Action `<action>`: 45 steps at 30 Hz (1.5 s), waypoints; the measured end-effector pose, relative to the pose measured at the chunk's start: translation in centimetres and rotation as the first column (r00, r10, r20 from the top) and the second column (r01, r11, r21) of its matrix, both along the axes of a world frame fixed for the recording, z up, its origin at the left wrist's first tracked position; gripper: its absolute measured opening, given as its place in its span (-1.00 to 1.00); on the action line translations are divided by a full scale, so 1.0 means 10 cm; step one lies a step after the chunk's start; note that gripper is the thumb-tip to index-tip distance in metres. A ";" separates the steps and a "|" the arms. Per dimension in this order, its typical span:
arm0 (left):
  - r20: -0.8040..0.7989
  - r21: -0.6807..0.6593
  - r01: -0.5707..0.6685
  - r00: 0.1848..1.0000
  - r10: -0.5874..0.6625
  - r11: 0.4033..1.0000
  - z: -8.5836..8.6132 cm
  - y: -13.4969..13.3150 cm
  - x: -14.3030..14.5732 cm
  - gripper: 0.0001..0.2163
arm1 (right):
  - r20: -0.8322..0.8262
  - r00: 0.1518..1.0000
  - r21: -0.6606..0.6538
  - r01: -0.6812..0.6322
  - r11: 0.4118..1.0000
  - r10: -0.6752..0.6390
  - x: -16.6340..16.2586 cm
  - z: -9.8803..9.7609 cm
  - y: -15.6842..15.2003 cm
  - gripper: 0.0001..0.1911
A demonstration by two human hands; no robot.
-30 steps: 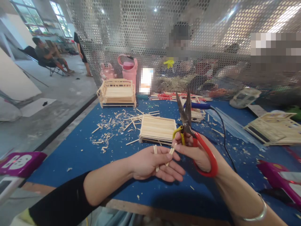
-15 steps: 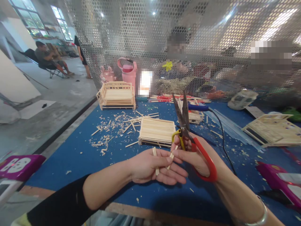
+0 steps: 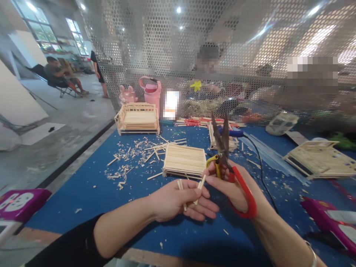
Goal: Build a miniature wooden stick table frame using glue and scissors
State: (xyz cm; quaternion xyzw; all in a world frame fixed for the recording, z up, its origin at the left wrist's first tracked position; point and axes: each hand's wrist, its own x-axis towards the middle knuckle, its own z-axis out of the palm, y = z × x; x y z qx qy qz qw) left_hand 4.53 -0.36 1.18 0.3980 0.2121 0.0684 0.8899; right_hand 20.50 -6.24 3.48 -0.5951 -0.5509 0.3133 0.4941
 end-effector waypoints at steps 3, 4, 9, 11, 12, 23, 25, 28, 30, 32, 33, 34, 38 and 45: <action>-0.005 0.015 0.014 1.000 -0.014 1.000 0.00 0.00 0.00 -0.70 | -0.024 1.000 0.029 0.015 0.999 -0.014 0.01 -0.02 0.00 -0.84; -0.007 0.021 0.019 1.000 -0.019 1.000 0.00 0.00 0.00 -0.71 | -0.040 0.999 0.028 0.003 1.000 -0.002 0.01 -0.03 0.00 -0.82; -0.008 0.043 0.049 0.999 -0.049 0.998 -0.02 0.00 0.00 -0.72 | -0.130 0.989 -0.011 -0.066 0.998 0.064 0.00 -0.07 0.00 -0.79; -0.004 0.046 0.056 0.998 -0.056 0.997 -0.02 0.01 0.00 -0.72 | -0.138 0.988 -0.019 -0.072 0.997 0.068 0.00 -0.08 0.00 -0.80; -0.002 0.048 0.060 0.998 -0.060 0.997 -0.03 0.01 -0.01 -0.71 | -0.138 0.988 -0.021 -0.072 0.997 0.069 0.00 -0.08 0.00 -0.80; -0.024 0.048 0.062 0.998 -0.061 0.997 -0.02 -0.02 0.01 -0.66 | -0.119 0.991 -0.013 -0.067 0.998 0.065 0.01 -0.11 0.01 -0.82; -0.020 0.044 0.055 0.998 -0.054 0.998 -0.02 -0.02 0.02 -0.65 | -0.110 0.992 -0.011 -0.062 0.998 0.060 0.01 -0.11 0.01 -0.82; -0.005 0.038 0.056 0.998 -0.056 0.998 -0.03 -0.02 0.02 -0.66 | -0.104 0.992 -0.022 -0.068 0.997 0.065 0.00 -0.10 0.00 -0.81; -0.002 0.039 0.063 0.998 -0.063 0.997 -0.03 -0.02 0.02 -0.67 | -0.111 0.991 -0.038 -0.081 0.996 0.076 0.00 -0.09 0.00 -0.79; -0.010 0.053 0.072 0.997 -0.072 0.996 -0.03 -0.01 0.01 -0.67 | -0.120 0.989 -0.046 -0.091 0.995 0.084 -0.01 -0.08 -0.01 -0.79; -0.014 0.063 0.077 0.997 -0.076 0.995 -0.03 -0.01 0.01 -0.67 | -0.128 0.988 -0.046 -0.097 0.994 0.091 -0.01 -0.09 -0.01 -0.80; -0.015 0.075 0.080 0.997 -0.079 0.994 -0.04 -0.01 0.00 -0.67 | -0.142 0.985 -0.045 -0.106 0.993 0.098 -0.01 -0.09 -0.01 -0.80; -0.002 0.124 0.074 0.997 -0.074 0.990 -0.06 -0.03 0.00 -0.70 | -0.245 0.963 -0.049 -0.126 0.991 0.110 -0.02 -0.14 0.01 -0.76; -0.002 0.182 -0.039 0.999 0.040 0.983 -0.02 -0.01 0.02 -0.67 | -0.088 0.993 -0.045 -0.085 0.995 0.081 0.08 -0.07 -0.03 -0.68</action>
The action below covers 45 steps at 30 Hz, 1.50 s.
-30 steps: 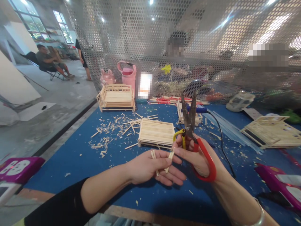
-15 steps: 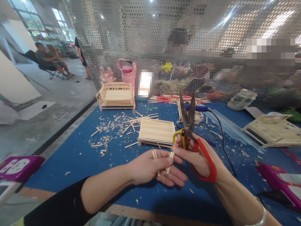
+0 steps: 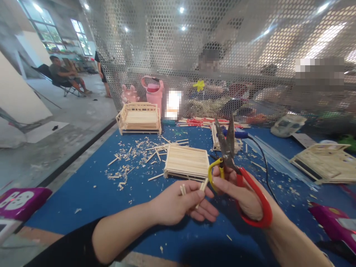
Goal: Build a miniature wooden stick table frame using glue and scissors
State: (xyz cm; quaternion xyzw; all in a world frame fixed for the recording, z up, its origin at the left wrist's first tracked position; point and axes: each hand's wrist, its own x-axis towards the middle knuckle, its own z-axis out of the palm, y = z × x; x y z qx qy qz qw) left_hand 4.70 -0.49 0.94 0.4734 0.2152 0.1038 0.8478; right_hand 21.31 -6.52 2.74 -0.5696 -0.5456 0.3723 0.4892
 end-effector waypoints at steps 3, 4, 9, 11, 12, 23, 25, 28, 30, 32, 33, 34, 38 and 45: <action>-0.013 0.020 -0.039 0.999 0.039 0.999 0.04 0.03 0.00 -0.66 | 0.234 0.971 -0.020 -0.045 0.999 0.049 0.13 0.08 -0.13 -0.67; -0.014 0.026 -0.045 0.999 0.045 0.999 0.04 0.04 -0.01 -0.66 | 0.301 0.950 -0.049 -0.067 0.997 0.078 0.18 0.09 -0.18 -0.67; -0.005 0.053 -0.067 0.998 0.067 0.996 0.04 0.03 0.00 -0.66 | 0.485 0.860 -0.188 -0.076 0.979 0.160 0.33 0.02 -0.42 -0.74; -0.006 0.067 -0.065 0.998 0.065 0.996 0.04 0.01 0.01 -0.68 | 0.509 0.843 -0.201 -0.081 0.976 0.174 0.32 -0.01 -0.46 -0.75; -0.006 0.076 -0.060 0.998 0.060 0.995 0.04 0.01 0.01 -0.68 | 0.516 0.836 -0.205 -0.088 0.975 0.184 0.31 -0.02 -0.47 -0.75; 0.006 0.336 -0.014 1.000 0.013 0.942 0.08 -0.06 -0.01 -0.77 | 0.668 0.714 -0.288 -0.011 0.958 0.209 0.11 0.14 -0.46 -0.63; 0.007 0.427 -0.017 1.000 0.015 0.904 0.07 -0.07 -0.01 -0.77 | 0.723 0.669 -0.260 0.029 0.965 0.175 0.10 0.15 -0.47 -0.66; 0.007 0.494 -0.001 1.000 -0.003 0.869 0.07 -0.09 -0.02 -0.75 | 0.771 0.621 -0.203 0.029 0.979 0.142 0.09 0.13 -0.48 -0.80; 0.002 0.508 0.019 1.000 -0.023 0.861 0.07 -0.10 -0.02 -0.74 | 0.781 0.610 -0.181 0.016 0.983 0.134 0.09 0.11 -0.47 -0.90; -0.014 0.534 0.033 0.999 -0.030 0.845 0.07 -0.10 -0.03 -0.73 | 0.793 0.598 -0.154 0.012 0.988 0.116 0.10 0.09 -0.47 -0.93; -0.021 0.557 0.038 0.999 -0.032 0.829 0.07 -0.10 -0.03 -0.74 | 0.799 0.591 -0.140 0.010 0.990 0.107 0.10 0.09 -0.47 -0.91; -0.026 0.586 0.042 0.999 -0.033 0.809 0.08 -0.10 -0.04 -0.74 | 0.808 0.581 -0.125 0.009 0.992 0.097 0.11 0.08 -0.47 -0.89; -0.026 0.683 0.054 0.998 -0.050 0.728 0.08 -0.10 -0.05 -0.72 | 0.842 0.534 -0.082 -0.002 0.997 0.070 0.12 0.08 -0.49 -0.91; -0.018 0.710 0.018 1.000 -0.007 0.704 0.08 -0.10 -0.05 -0.65 | 0.845 0.532 -0.022 -0.056 0.998 0.048 0.21 -0.08 -0.49 -0.89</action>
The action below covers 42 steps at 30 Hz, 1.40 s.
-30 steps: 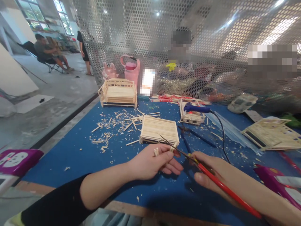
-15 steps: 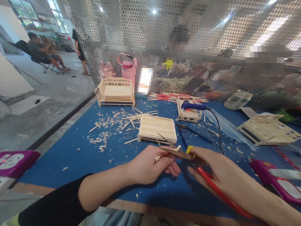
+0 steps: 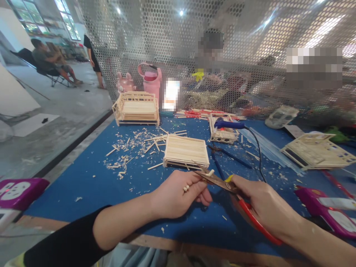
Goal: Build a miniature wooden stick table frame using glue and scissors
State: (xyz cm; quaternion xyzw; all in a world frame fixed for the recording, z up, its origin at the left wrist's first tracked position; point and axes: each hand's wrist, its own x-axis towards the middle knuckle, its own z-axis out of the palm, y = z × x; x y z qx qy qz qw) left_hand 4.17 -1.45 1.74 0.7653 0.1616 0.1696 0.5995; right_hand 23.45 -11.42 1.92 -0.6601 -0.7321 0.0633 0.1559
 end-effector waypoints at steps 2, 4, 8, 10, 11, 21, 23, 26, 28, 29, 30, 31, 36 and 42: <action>-0.010 -0.012 -0.011 1.000 0.010 1.000 -0.01 0.02 0.01 -0.66 | 0.008 1.000 -0.031 0.006 1.000 -0.005 0.03 -0.02 0.01 -0.88; -0.023 -0.009 -0.009 1.000 0.009 1.000 -0.02 0.02 0.01 -0.66 | 0.034 0.999 -0.059 0.027 0.998 -0.025 0.03 0.00 0.01 -0.88; -0.008 -0.004 0.033 0.999 -0.033 0.999 -0.02 -0.01 0.01 -0.70 | 0.044 0.999 -0.060 0.027 0.998 -0.025 -0.01 0.10 -0.01 -0.95; 0.009 -0.006 0.067 0.998 -0.067 0.998 -0.01 -0.04 0.01 -0.71 | 0.040 0.999 -0.048 -0.003 0.999 0.005 -0.04 0.16 -0.01 -0.91; 0.016 -0.007 0.081 0.997 -0.081 0.997 0.00 -0.05 0.00 -0.70 | 0.037 0.999 -0.046 -0.016 0.999 0.018 -0.06 0.19 -0.01 -0.90; 0.039 -0.041 0.097 0.995 -0.095 0.994 0.06 -0.07 0.00 -0.65 | -0.047 0.997 -0.085 -0.067 0.994 0.063 -0.08 0.24 -0.01 -0.89; 0.041 -0.036 0.096 0.995 -0.095 0.995 0.04 -0.06 0.00 -0.65 | -0.045 0.997 -0.077 -0.065 0.995 0.061 -0.09 0.24 -0.02 -0.90; 0.039 0.041 0.122 0.992 -0.124 0.992 0.02 -0.05 -0.02 -0.68 | -0.032 0.997 -0.050 -0.072 0.996 0.070 -0.09 0.23 -0.02 -0.91; 0.035 0.112 0.143 0.988 -0.148 0.983 0.02 -0.05 -0.02 -0.73 | -0.023 0.996 -0.029 -0.085 0.996 0.085 -0.09 0.21 -0.02 -0.93; 0.033 0.133 0.147 0.988 -0.153 0.980 0.02 -0.05 -0.03 -0.73 | -0.020 0.995 -0.017 -0.094 0.995 0.094 -0.09 0.19 -0.02 -0.93; 0.031 0.141 0.147 0.988 -0.153 0.979 0.02 -0.05 -0.03 -0.74 | -0.020 0.995 0.000 -0.100 0.995 0.100 -0.09 0.18 -0.02 -0.94; 0.030 0.138 0.144 0.988 -0.149 0.980 0.03 -0.06 -0.03 -0.73 | -0.022 0.994 0.022 -0.106 0.994 0.106 -0.09 0.17 -0.02 -0.93; 0.049 0.146 0.092 0.994 -0.100 0.985 0.05 -0.10 -0.03 -0.74 | -0.028 0.994 0.086 -0.101 0.991 0.104 -0.08 0.12 -0.03 -0.85; 0.003 0.126 0.061 0.998 -0.062 0.990 0.01 -0.10 -0.02 -0.71 | -0.024 0.999 0.022 -0.045 0.999 0.045 0.01 0.02 -0.08 -0.87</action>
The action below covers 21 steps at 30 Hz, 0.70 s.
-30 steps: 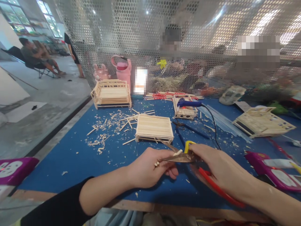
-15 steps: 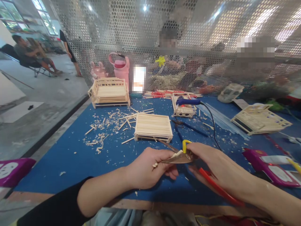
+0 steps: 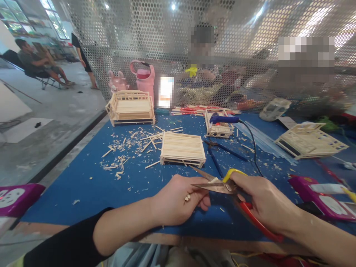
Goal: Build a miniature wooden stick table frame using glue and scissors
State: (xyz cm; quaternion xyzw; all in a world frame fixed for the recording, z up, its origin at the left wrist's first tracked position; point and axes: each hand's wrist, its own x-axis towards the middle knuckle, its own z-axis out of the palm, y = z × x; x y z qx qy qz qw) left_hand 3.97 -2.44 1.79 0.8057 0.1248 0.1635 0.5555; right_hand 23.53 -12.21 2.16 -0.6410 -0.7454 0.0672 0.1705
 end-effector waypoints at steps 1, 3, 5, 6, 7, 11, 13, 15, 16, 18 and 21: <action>-0.004 -0.005 -0.006 1.000 0.006 1.000 -0.01 0.00 0.00 -0.71 | -0.002 1.000 -0.004 0.002 1.000 -0.002 0.02 0.00 0.00 -0.86; -0.004 -0.010 -0.016 1.000 0.016 1.000 -0.02 0.01 0.00 -0.70 | 0.001 1.000 -0.015 0.009 1.000 -0.009 0.03 0.02 0.01 -0.85; 0.001 0.000 -0.027 1.000 0.027 1.000 -0.01 0.02 0.00 -0.70 | 0.023 0.999 -0.039 0.038 0.999 -0.037 0.00 0.07 0.01 -0.84; 0.008 0.015 -0.028 1.000 0.028 0.999 -0.01 0.02 0.00 -0.70 | 0.037 0.998 -0.053 0.059 0.997 -0.057 -0.02 0.10 0.01 -0.85; 0.015 0.032 -0.027 1.000 0.027 0.999 -0.01 0.03 -0.01 -0.69 | 0.049 0.996 -0.070 0.082 0.994 -0.079 -0.05 0.14 0.00 -0.86; 0.053 0.051 -0.007 0.999 0.005 0.999 -0.01 0.02 -0.01 -0.70 | 0.013 0.993 -0.086 0.116 0.989 -0.115 -0.15 0.21 -0.01 -0.88; 0.053 -0.027 -0.001 0.999 0.002 1.000 -0.02 0.01 0.00 -0.71 | -0.029 0.995 -0.099 0.090 0.991 -0.093 -0.16 0.22 -0.01 -0.81; 0.037 -0.197 0.001 0.999 0.007 0.980 -0.02 -0.01 0.03 -0.71 | -0.073 0.995 -0.143 0.053 0.988 -0.064 -0.15 0.23 0.00 -0.77; 0.027 -0.302 -0.001 1.000 0.009 0.953 -0.02 -0.02 0.04 -0.70 | -0.096 0.994 -0.168 0.035 0.985 -0.052 -0.13 0.24 0.01 -0.75; 0.025 -0.498 -0.004 1.000 0.019 0.867 -0.01 -0.03 0.07 -0.70 | -0.133 0.990 -0.202 0.010 0.979 -0.038 -0.11 0.26 0.02 -0.71; 0.047 -0.682 0.000 0.998 0.044 0.732 -0.04 0.01 0.10 -0.68 | -0.169 0.984 -0.201 0.014 0.979 -0.049 -0.05 0.29 0.02 -0.76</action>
